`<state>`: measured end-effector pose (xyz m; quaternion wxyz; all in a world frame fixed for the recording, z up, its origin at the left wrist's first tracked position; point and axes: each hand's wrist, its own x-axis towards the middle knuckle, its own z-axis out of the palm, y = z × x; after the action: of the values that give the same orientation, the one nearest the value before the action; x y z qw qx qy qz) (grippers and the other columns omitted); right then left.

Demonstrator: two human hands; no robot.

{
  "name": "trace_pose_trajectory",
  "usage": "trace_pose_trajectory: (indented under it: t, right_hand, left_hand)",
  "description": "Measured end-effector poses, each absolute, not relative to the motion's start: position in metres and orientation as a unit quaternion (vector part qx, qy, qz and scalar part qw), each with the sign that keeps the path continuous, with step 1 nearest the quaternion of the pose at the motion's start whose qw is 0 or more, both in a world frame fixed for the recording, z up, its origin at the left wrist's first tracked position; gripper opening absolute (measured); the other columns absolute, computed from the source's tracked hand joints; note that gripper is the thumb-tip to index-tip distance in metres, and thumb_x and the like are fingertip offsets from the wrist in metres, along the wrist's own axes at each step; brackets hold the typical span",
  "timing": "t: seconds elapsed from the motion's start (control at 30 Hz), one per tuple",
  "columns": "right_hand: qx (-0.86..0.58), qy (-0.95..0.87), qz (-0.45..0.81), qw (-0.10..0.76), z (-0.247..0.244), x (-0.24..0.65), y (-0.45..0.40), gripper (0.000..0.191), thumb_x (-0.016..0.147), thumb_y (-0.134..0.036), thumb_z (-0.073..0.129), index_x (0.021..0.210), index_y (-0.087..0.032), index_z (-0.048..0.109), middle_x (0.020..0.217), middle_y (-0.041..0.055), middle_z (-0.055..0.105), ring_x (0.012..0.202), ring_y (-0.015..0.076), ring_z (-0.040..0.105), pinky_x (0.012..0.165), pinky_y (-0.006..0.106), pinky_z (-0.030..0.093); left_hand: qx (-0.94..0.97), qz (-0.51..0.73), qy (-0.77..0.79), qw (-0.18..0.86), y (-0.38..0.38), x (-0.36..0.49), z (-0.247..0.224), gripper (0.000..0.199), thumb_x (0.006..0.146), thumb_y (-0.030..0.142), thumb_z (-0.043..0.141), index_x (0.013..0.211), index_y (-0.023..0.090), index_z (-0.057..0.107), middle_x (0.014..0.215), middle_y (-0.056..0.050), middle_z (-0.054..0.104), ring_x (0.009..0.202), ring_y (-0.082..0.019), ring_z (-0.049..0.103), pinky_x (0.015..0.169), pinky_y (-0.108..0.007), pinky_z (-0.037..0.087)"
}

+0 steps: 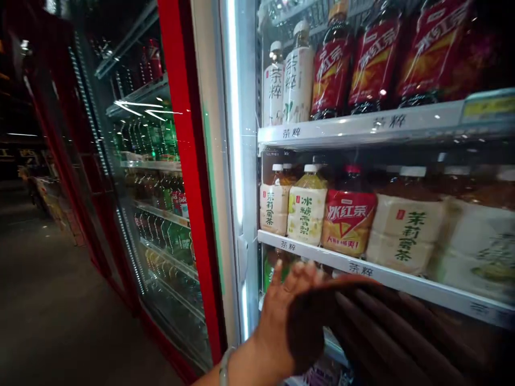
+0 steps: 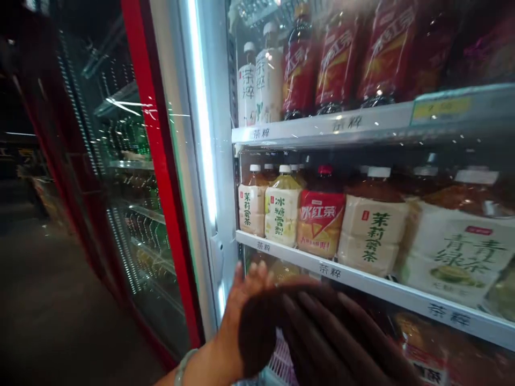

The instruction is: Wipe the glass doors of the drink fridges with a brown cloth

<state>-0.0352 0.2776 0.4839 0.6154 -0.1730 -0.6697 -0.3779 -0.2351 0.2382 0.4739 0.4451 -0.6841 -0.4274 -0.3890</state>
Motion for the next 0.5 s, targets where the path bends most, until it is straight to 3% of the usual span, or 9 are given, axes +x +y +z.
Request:
trace_pose_trajectory:
  t: [0.07,0.1,0.17,0.27,0.4,0.5]
  right_hand:
    - [-0.16,-0.777,-0.401,0.457,0.531,-0.036,0.275,0.071,0.072,-0.04,0.06,0.143,-0.045,0.057,0.147,-0.0086,0.059,0.151,0.0189,0.041,0.134,0.045,0.027]
    - [-0.171,-0.796,-0.399,0.421,0.551,-0.037,0.273,0.068,0.079,-0.033,0.061,0.146,-0.041,0.055,0.151,-0.0068,0.055,0.154,0.02,0.037,0.135,0.048,0.021]
    - [-0.23,-0.779,-0.375,0.447,0.575,-0.042,0.267,0.066,0.086,-0.025,0.064,0.15,-0.035,0.052,0.154,-0.0027,0.052,0.157,0.0226,0.031,0.135,0.052,0.019]
    - [-0.298,-0.735,-0.331,0.512,0.574,-0.063,0.254,0.069,0.089,-0.02,0.068,0.153,-0.031,0.048,0.155,0.0004,0.051,0.158,0.0235,0.027,0.134,0.055,0.022]
    - [-0.31,-0.755,-0.292,0.499,0.562,-0.102,0.238,0.054,0.094,-0.019,0.062,0.145,-0.037,0.056,0.147,-0.0066,0.06,0.157,0.0162,0.029,0.137,0.051,0.013]
    - [-0.329,-0.753,-0.29,0.491,0.586,-0.112,0.236,0.051,0.096,-0.026,0.064,0.145,-0.039,0.056,0.145,-0.0051,0.063,0.155,0.019,0.034,0.136,0.052,0.011]
  left_hand:
    - [-0.676,-0.412,-0.434,0.43,0.237,-0.247,0.511,0.078,0.093,0.017,0.046,0.165,0.009,0.015,0.17,-0.008,0.024,0.16,-0.021,0.016,0.135,-0.044,0.009]
    - [-0.677,-0.412,-0.436,0.426,0.239,-0.252,0.53,0.078,0.094,0.015,0.046,0.165,0.011,0.015,0.171,-0.008,0.019,0.16,-0.021,0.015,0.135,-0.044,0.007]
    - [-0.684,-0.406,-0.439,0.419,0.245,-0.26,0.559,0.079,0.094,0.011,0.048,0.166,0.014,0.014,0.171,-0.009,0.014,0.16,-0.022,0.012,0.134,-0.047,0.003]
    - [-0.694,-0.411,-0.438,0.396,0.246,-0.265,0.573,0.083,0.092,0.007,0.046,0.166,0.016,0.011,0.171,-0.007,0.014,0.161,-0.02,0.01,0.134,-0.047,0.002]
    - [-0.689,-0.429,-0.48,0.332,0.235,-0.27,0.567,0.08,0.095,0.008,0.042,0.167,0.017,0.007,0.172,-0.007,0.01,0.161,-0.02,0.003,0.134,-0.05,0.0]
    - [-0.684,-0.433,-0.505,0.3,0.231,-0.277,0.57,0.081,0.099,0.009,0.043,0.167,0.024,0.002,0.172,-0.008,0.009,0.16,-0.022,-0.001,0.133,-0.056,0.0]
